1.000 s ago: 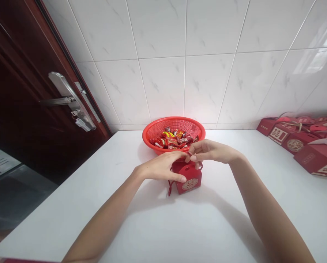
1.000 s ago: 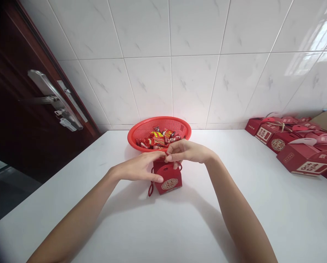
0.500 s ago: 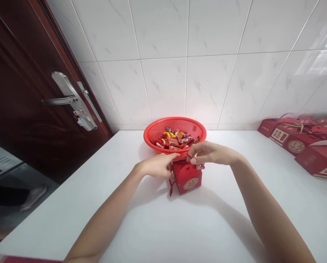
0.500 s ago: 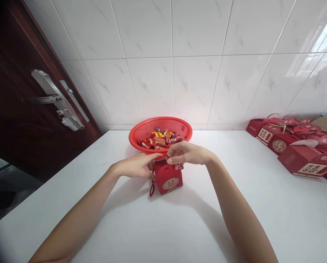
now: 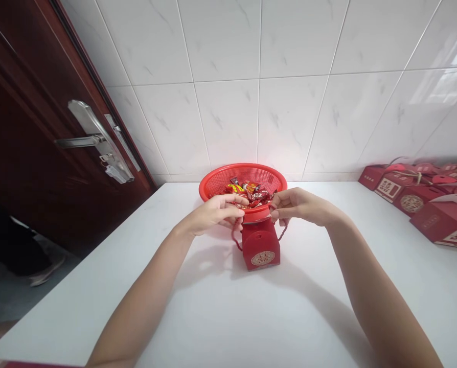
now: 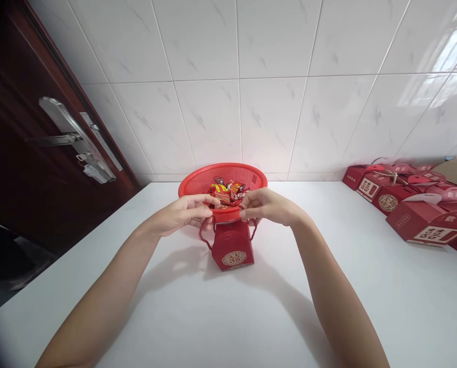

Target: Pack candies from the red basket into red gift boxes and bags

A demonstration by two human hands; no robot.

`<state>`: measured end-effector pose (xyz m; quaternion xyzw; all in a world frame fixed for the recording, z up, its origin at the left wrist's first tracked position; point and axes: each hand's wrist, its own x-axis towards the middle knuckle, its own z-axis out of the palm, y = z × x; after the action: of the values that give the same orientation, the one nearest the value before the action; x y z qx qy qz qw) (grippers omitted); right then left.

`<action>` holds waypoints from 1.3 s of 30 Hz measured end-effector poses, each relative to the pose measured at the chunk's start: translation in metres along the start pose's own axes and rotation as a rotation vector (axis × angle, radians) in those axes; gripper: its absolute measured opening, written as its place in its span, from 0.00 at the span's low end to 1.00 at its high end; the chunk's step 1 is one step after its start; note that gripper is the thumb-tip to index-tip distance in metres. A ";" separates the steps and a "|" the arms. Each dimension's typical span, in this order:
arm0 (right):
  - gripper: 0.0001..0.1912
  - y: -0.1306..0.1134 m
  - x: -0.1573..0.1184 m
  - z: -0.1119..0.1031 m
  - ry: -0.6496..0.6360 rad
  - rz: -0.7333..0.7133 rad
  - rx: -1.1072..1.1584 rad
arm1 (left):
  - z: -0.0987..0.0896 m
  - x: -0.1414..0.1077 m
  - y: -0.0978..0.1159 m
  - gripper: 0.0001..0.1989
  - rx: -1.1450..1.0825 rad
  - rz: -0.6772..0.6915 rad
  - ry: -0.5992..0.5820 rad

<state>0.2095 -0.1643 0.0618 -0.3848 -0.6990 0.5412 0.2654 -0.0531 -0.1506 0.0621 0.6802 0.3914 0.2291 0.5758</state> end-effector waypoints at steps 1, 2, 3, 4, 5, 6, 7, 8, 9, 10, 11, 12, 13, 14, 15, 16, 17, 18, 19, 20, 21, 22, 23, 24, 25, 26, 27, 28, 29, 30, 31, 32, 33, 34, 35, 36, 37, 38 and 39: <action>0.17 -0.001 0.000 0.000 0.013 -0.004 -0.007 | -0.002 -0.002 0.002 0.19 -0.070 0.033 -0.013; 0.17 -0.001 -0.001 0.000 0.024 -0.008 -0.012 | -0.002 -0.004 0.004 0.19 -0.128 0.059 -0.025; 0.17 -0.002 -0.001 0.000 0.033 -0.010 -0.016 | -0.003 -0.006 0.005 0.20 -0.171 0.079 -0.037; 0.17 -0.002 -0.001 0.001 0.040 -0.009 -0.021 | -0.002 -0.007 0.006 0.21 -0.199 0.093 -0.047; 0.18 -0.003 -0.001 0.002 0.045 -0.005 -0.028 | -0.001 -0.008 0.006 0.21 -0.218 0.101 -0.055; 0.18 -0.004 -0.002 0.003 0.049 0.001 -0.039 | 0.001 -0.008 0.006 0.21 -0.230 0.106 -0.061; 0.18 -0.005 -0.003 0.004 0.052 0.005 -0.051 | 0.003 -0.008 0.005 0.21 -0.240 0.112 -0.065; 0.19 -0.006 -0.004 0.005 0.053 0.007 -0.063 | 0.005 -0.008 0.005 0.22 -0.247 0.120 -0.073; 0.19 -0.008 -0.005 0.007 0.051 0.006 -0.076 | 0.008 -0.008 0.004 0.22 -0.254 0.131 -0.083; 0.19 -0.009 -0.006 0.008 0.050 0.002 -0.092 | 0.010 -0.008 0.004 0.23 -0.261 0.142 -0.097; 0.18 -0.011 -0.008 0.010 0.055 -0.002 -0.113 | 0.012 -0.008 0.003 0.24 -0.268 0.154 -0.113; 0.18 -0.012 -0.009 0.011 0.069 -0.004 -0.142 | 0.014 -0.009 0.003 0.24 -0.274 0.165 -0.129; 0.18 -0.013 -0.010 0.012 0.091 -0.004 -0.174 | 0.016 -0.009 0.002 0.25 -0.277 0.174 -0.145; 0.18 -0.014 -0.010 0.014 0.123 -0.002 -0.206 | 0.017 -0.009 0.002 0.26 -0.279 0.183 -0.161; 0.18 -0.014 -0.011 0.015 0.159 0.005 -0.236 | 0.018 -0.009 0.001 0.26 -0.282 0.195 -0.178; 0.17 -0.015 -0.011 0.016 0.193 0.015 -0.260 | 0.020 -0.009 0.001 0.27 -0.284 0.207 -0.197; 0.16 -0.015 -0.011 0.018 0.222 0.025 -0.279 | 0.021 -0.009 0.000 0.28 -0.285 0.219 -0.214; 0.14 -0.016 -0.012 0.019 0.244 0.034 -0.297 | 0.022 -0.009 0.000 0.30 -0.282 0.227 -0.225; 0.12 -0.016 -0.012 0.021 0.263 0.043 -0.320 | 0.023 -0.009 0.000 0.31 -0.275 0.230 -0.233; 0.10 -0.017 -0.012 0.022 0.277 0.051 -0.348 | 0.024 -0.009 -0.001 0.33 -0.263 0.227 -0.239; 0.07 -0.017 -0.012 0.023 0.287 0.060 -0.379 | 0.026 -0.009 -0.001 0.34 -0.247 0.218 -0.245; 0.04 -0.018 -0.012 0.024 0.299 0.070 -0.414 | 0.027 -0.008 -0.002 0.35 -0.230 0.206 -0.250; 0.03 -0.018 -0.012 0.025 0.315 0.084 -0.454 | 0.028 -0.008 -0.002 0.36 -0.214 0.196 -0.256; 0.04 -0.019 -0.012 0.025 0.338 0.104 -0.497 | 0.030 -0.008 -0.002 0.36 -0.198 0.188 -0.261; 0.05 -0.019 -0.012 0.025 0.368 0.129 -0.542 | 0.032 -0.008 -0.002 0.37 -0.180 0.181 -0.259; 0.06 -0.020 -0.012 0.024 0.401 0.155 -0.588 | 0.033 -0.008 -0.001 0.36 -0.157 0.175 -0.239; 0.07 -0.020 -0.013 0.023 0.435 0.178 -0.631 | 0.035 -0.009 -0.001 0.33 -0.121 0.170 -0.199; 0.08 -0.021 -0.013 0.021 0.466 0.197 -0.669 | 0.036 -0.009 0.001 0.28 -0.060 0.160 -0.154; 0.08 -0.021 -0.014 0.019 0.493 0.212 -0.698 | 0.037 -0.010 0.002 0.20 0.023 0.139 -0.119; 0.09 -0.022 -0.016 0.016 0.514 0.221 -0.720 | 0.038 -0.012 0.004 0.13 0.126 0.103 -0.104; 0.09 -0.023 -0.018 0.013 0.530 0.229 -0.733 | 0.039 -0.014 0.006 0.11 0.239 0.049 -0.117; 0.09 -0.023 -0.021 0.010 0.545 0.241 -0.740 | 0.040 -0.017 0.008 0.13 0.353 -0.022 -0.160; 0.08 -0.024 -0.024 0.007 0.559 0.259 -0.741 | 0.041 -0.021 0.009 0.15 0.455 -0.101 -0.221; 0.08 -0.024 -0.027 0.003 0.571 0.280 -0.741 | 0.042 -0.025 0.010 0.15 0.534 -0.177 -0.290; 0.07 -0.024 -0.029 0.000 0.582 0.303 -0.739 | 0.043 -0.031 0.008 0.14 0.588 -0.239 -0.361; 0.07 -0.024 -0.032 -0.003 0.593 0.326 -0.737 | 0.044 -0.037 0.004 0.13 0.616 -0.287 -0.445; 0.06 -0.024 -0.034 -0.007 0.607 0.345 -0.735 | 0.045 -0.045 -0.002 0.13 0.619 -0.319 -0.549; 0.06 -0.023 -0.036 -0.010 0.622 0.362 -0.736 | 0.047 -0.053 -0.012 0.13 0.610 -0.331 -0.661; 0.05 -0.023 -0.038 -0.013 0.634 0.375 -0.736 | 0.049 -0.063 -0.025 0.12 0.585 -0.337 -0.778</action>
<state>0.2348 -0.1911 0.0887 -0.7164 -0.6472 0.1545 0.2096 -0.0596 -0.2299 0.0354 0.7752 0.3001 -0.2561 0.4934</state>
